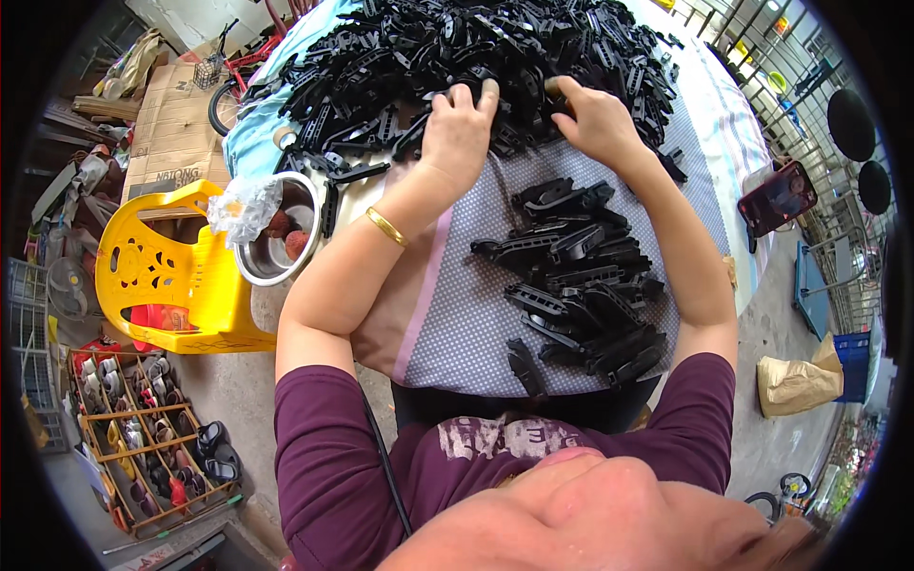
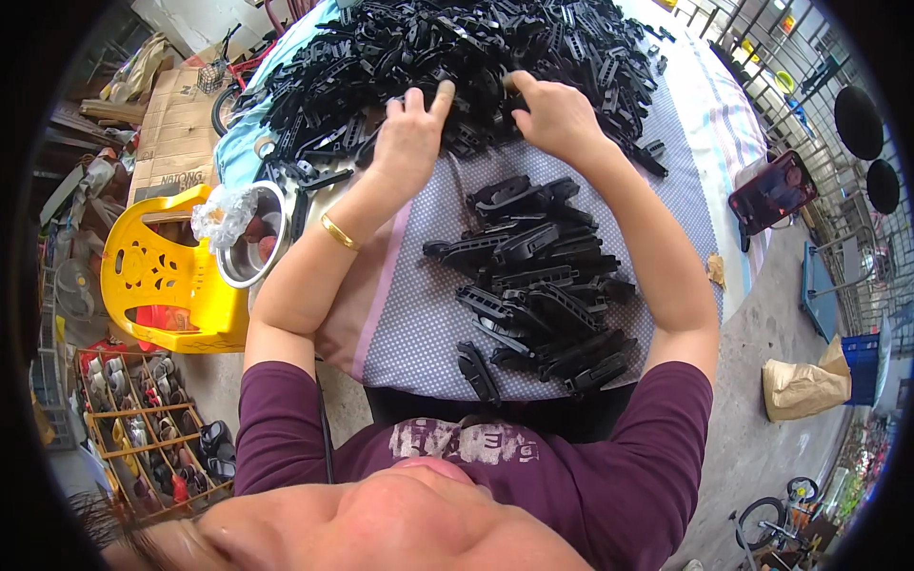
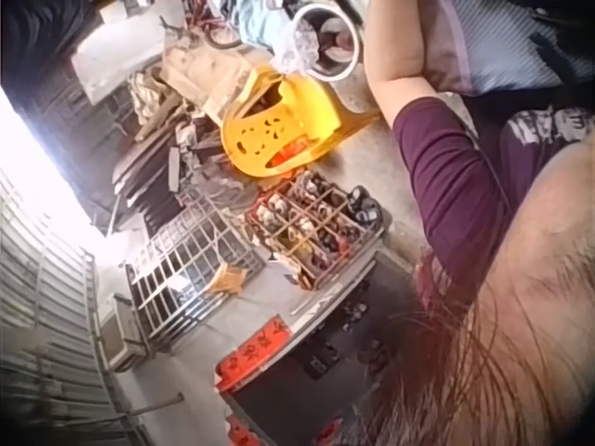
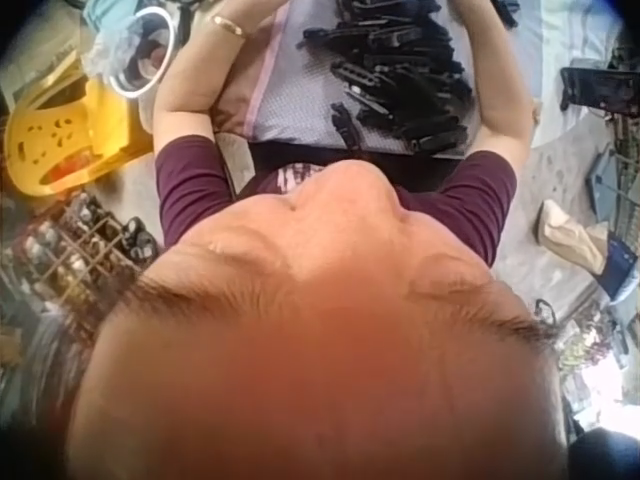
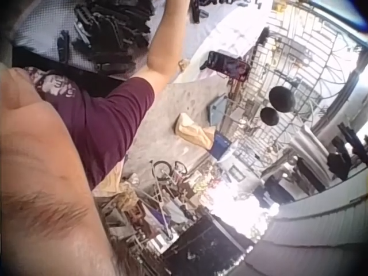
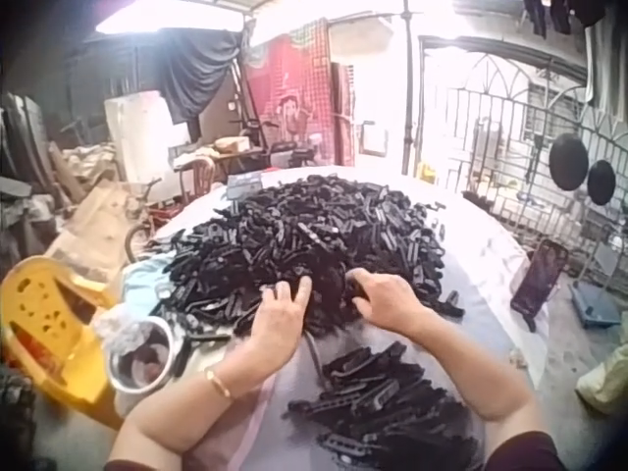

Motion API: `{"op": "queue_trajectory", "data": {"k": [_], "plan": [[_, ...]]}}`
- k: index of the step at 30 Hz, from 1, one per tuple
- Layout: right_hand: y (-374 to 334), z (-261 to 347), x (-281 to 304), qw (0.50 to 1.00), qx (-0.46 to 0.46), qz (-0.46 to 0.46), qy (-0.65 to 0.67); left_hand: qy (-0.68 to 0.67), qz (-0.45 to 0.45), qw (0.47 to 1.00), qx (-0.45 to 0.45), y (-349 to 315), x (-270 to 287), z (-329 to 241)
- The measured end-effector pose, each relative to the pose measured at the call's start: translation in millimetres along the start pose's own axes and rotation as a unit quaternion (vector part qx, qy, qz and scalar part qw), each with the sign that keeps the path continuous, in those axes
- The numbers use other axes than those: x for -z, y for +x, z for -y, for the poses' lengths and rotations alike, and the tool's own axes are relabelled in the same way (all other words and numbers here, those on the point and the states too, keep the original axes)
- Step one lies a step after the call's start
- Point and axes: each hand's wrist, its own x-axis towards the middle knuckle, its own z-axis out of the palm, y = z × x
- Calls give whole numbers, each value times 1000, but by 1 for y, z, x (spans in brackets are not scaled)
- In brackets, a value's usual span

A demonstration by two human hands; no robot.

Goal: Assembling small black plastic components by snapping pieces together.

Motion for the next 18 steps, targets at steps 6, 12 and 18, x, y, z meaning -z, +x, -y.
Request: {"op": "queue_trajectory", "data": {"k": [6, 12, 18], "plan": [[-12, -5, 14, 864, -118, 17, 490, -215, -72, 974, 0, 1, 1, 23], [-16, 13, 17, 810, -118, 9, 575, -727, 22, 672, 141, 9, 0, 28], [-22, 25, 5, 790, -125, 7, 601, -832, 86, 520, 172, 8, 7, 24]]}}
